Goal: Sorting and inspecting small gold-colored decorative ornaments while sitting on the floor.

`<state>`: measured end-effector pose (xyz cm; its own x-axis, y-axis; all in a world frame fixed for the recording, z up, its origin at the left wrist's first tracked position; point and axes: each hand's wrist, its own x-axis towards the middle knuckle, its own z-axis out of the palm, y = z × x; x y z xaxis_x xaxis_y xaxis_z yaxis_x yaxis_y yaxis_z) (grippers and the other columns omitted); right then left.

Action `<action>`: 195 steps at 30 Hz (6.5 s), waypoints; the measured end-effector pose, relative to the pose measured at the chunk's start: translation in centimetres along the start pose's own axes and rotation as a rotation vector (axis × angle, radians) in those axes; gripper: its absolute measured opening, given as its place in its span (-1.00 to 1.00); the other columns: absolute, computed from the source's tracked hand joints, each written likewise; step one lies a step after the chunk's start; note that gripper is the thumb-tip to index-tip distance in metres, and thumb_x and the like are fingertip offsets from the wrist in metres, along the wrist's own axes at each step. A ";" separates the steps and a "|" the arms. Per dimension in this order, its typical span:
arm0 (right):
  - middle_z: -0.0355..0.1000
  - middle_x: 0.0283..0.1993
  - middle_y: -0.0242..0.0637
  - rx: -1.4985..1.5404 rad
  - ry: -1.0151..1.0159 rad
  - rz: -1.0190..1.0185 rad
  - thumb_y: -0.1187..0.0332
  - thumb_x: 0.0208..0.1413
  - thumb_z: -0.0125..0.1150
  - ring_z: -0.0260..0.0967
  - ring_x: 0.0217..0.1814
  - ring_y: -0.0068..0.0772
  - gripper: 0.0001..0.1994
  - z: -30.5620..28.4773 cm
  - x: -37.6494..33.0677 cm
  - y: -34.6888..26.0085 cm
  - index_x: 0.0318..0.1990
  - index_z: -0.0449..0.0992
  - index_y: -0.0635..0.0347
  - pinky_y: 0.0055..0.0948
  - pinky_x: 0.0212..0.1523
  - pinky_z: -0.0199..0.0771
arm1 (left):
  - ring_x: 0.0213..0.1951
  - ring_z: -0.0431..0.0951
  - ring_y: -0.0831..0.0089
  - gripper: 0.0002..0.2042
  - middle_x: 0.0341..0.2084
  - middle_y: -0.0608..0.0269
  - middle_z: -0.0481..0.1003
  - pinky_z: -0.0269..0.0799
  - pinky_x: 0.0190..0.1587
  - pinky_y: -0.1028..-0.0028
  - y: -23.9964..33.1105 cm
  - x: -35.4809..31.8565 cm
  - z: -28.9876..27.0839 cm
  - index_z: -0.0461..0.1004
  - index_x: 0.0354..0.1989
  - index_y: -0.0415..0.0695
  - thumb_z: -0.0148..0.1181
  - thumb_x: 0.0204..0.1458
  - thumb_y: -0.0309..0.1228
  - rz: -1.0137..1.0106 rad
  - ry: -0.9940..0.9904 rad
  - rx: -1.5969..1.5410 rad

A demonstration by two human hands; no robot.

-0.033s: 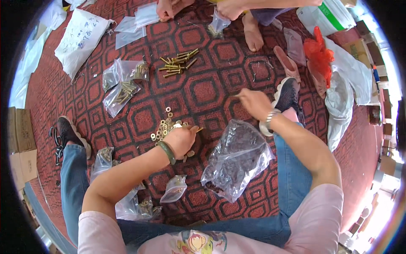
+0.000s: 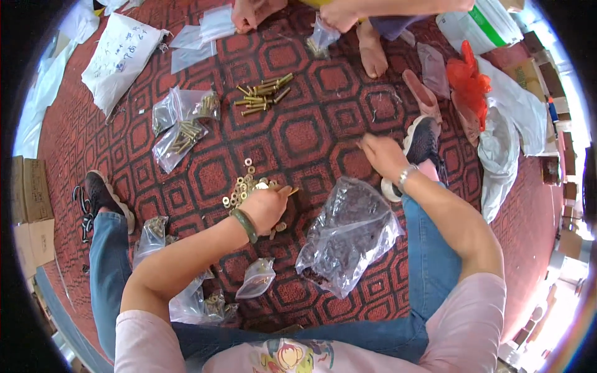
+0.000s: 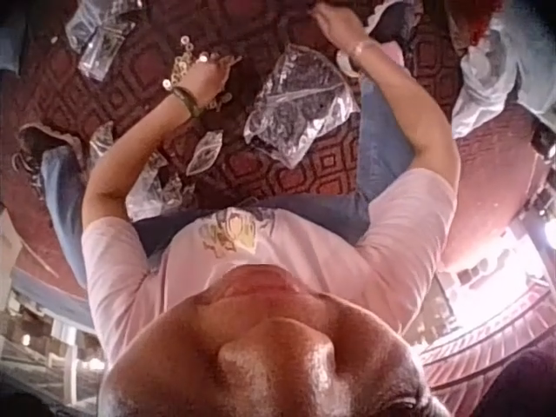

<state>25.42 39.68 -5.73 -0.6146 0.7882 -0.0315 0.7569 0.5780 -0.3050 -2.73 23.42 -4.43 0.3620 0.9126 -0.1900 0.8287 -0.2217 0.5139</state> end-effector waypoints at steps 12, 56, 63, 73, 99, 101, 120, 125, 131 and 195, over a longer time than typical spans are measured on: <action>0.47 -0.39 -0.04 0.283 0.009 -0.146 0.23 0.10 -0.13 0.38 -0.37 0.11 -0.77 5.0 10.4 -13.2 -0.26 0.44 0.07 -0.12 -0.34 0.34 | -0.59 0.43 0.13 -0.81 -0.56 0.12 0.45 0.37 -0.49 0.24 1.8 -1.9 3.1 0.40 -0.26 -0.15 -0.04 -0.02 -0.37 0.179 0.231 0.242; 0.51 -0.30 -0.18 0.092 -0.485 -0.137 0.21 0.15 -0.12 0.44 -0.38 -0.03 -0.74 2.1 -4.4 -13.5 -0.11 0.41 0.07 -0.17 -0.36 0.41 | -0.67 0.37 0.45 -0.78 -0.66 0.24 0.44 0.30 -0.59 0.49 2.0 -5.4 -0.8 0.51 -0.25 -0.25 -0.05 0.00 -0.50 -0.352 0.085 -0.830; 0.50 -0.30 -0.22 -0.001 -0.492 -0.169 0.22 0.14 -0.09 0.44 -0.36 -0.06 -0.76 2.8 -5.3 -13.8 -0.11 0.42 0.03 -0.19 -0.35 0.40 | -0.67 0.39 0.45 -0.77 -0.67 0.25 0.45 0.31 -0.59 0.48 1.8 -5.5 -0.5 0.50 -0.23 -0.24 -0.06 0.02 -0.47 -0.306 0.046 -0.803; 0.50 -0.31 -0.21 -0.029 -0.477 -0.204 0.25 0.11 -0.05 0.44 -0.38 -0.06 -0.79 4.2 -5.5 -13.0 -0.17 0.44 0.06 -0.19 -0.37 0.40 | -0.66 0.40 0.46 -0.76 -0.64 0.26 0.47 0.31 -0.59 0.50 2.3 -5.9 -1.3 0.49 -0.19 -0.23 -0.07 0.05 -0.45 -0.298 0.004 -0.727; 0.39 -0.58 -0.31 0.705 -0.864 0.269 0.26 0.17 -0.14 0.32 -0.67 -0.47 -0.79 3.3 -6.1 -19.4 -0.32 0.36 0.18 -0.54 -0.73 0.27 | -0.69 0.40 0.44 -0.87 -0.64 0.22 0.44 0.36 -0.67 0.50 1.0 -7.1 3.2 0.41 -0.41 -0.17 -0.03 0.07 -0.40 -0.602 -0.106 -1.631; 0.42 -0.54 -0.32 0.769 -0.826 0.389 0.21 0.16 -0.06 0.32 -0.68 -0.52 -0.77 3.9 -5.1 -19.2 -0.39 0.37 0.16 -0.59 -0.76 0.23 | -0.72 0.39 0.43 -0.88 -0.66 0.22 0.43 0.35 -0.69 0.48 -0.7 -6.8 4.2 0.41 -0.41 -0.13 -0.02 0.04 -0.38 -0.594 -0.012 -1.579; 0.42 -0.36 -0.28 1.065 -0.260 0.567 0.25 0.12 0.00 0.40 -0.41 -0.46 -0.74 8.4 3.4 -13.9 -0.12 0.40 0.19 -0.58 -0.48 0.41 | -0.65 0.38 0.51 -0.83 -0.61 0.30 0.42 0.36 -0.60 0.54 -0.6 -7.3 4.0 0.41 -0.29 -0.16 -0.02 0.08 -0.33 -0.580 -0.048 -1.414; 0.46 -0.42 -0.27 0.380 -0.186 0.128 0.29 0.03 0.12 0.39 -0.45 -0.36 -0.77 9.6 2.0 -19.2 -0.19 0.44 0.20 -0.43 -0.43 0.39 | -0.67 0.35 0.53 -0.82 -0.68 0.32 0.39 0.31 -0.64 0.55 -1.9 -7.7 3.7 0.44 -0.45 -0.16 -0.03 0.06 -0.34 -0.605 0.016 -1.166; 0.46 -0.43 -0.23 0.360 -0.153 0.224 0.31 -0.01 0.16 0.39 -0.44 -0.25 -0.77 8.4 2.0 -21.4 -0.21 0.46 0.21 -0.36 -0.37 0.39 | -0.70 0.34 0.52 -0.81 -0.70 0.30 0.38 0.28 -0.68 0.55 -3.1 -7.5 2.4 0.42 -0.49 -0.17 -0.04 0.05 -0.34 -0.601 0.154 -1.243; 0.42 -0.31 -0.31 0.992 -0.156 0.351 0.46 0.07 0.04 0.34 -0.42 -0.51 -0.92 2.9 -5.0 -26.6 -0.32 0.45 0.23 -0.61 -0.40 0.34 | -0.53 0.48 0.43 -0.87 -0.52 0.12 0.46 0.48 -0.48 0.53 -0.5 -9.5 -0.1 0.40 -0.31 -0.30 -0.06 0.05 -0.52 -0.628 0.177 -1.790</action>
<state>7.75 19.80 -0.19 -0.4718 0.8011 -0.3683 0.4207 -0.1626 -0.8925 -6.59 14.85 -2.78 0.0900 0.7542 -0.6504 -0.5879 0.5674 0.5766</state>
